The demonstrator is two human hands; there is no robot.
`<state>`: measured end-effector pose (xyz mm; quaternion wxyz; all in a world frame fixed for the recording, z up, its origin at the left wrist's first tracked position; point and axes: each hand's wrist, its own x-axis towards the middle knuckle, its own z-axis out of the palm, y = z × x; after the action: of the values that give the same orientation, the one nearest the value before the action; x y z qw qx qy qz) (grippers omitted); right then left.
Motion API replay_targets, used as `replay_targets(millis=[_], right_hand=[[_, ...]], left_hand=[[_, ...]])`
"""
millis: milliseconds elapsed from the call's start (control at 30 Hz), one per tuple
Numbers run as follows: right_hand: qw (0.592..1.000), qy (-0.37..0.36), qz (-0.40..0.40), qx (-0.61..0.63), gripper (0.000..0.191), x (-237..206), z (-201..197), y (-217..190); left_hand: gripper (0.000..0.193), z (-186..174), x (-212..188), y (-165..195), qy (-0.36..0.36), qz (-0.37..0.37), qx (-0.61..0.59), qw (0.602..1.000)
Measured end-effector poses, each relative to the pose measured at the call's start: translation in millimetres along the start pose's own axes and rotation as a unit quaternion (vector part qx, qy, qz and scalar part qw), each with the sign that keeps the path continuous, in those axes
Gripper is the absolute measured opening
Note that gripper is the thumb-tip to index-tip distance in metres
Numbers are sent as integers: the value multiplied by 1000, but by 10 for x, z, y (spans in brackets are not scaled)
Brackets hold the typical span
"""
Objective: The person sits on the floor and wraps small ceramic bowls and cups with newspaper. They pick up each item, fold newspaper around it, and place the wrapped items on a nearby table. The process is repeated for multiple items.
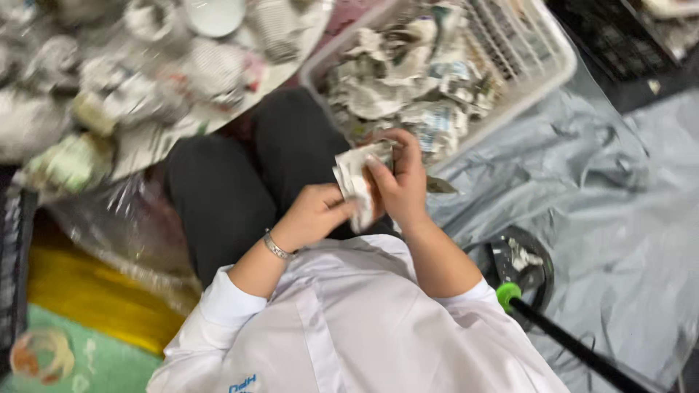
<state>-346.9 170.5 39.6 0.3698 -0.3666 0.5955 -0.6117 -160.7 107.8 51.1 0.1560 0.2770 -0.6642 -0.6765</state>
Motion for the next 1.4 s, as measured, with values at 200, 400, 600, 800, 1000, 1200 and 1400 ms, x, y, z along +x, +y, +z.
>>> replay_targets(millis=[200,400,600,800,1000,1200,1400], right_hand=[[858,-125,-309,-391,74,-151,674,-491],[926,-366,91,28,59,-409,1120,114],[867,-298,324,234,43,-372,1199,556],[847,-303,271,343,48,-234,1142,374],[921,-283,186,194,46,-342,953,546],[927,-361,97,6,44,-518,1021,492],[898,-419,-111,-81,44,-557,1164,108]], left_hand=[[24,-354,-642,-36,317,7,-92,944],[28,-483,-1024,-239,445,56,83,890],[34,-576,-1280,-657,460,84,33,884],[19,-652,-1474,-550,490,55,8,870],[41,-520,-1560,-144,593,146,255,749],[45,-508,-1652,-49,444,161,438,765],[48,-463,-1514,-222,442,152,33,884]])
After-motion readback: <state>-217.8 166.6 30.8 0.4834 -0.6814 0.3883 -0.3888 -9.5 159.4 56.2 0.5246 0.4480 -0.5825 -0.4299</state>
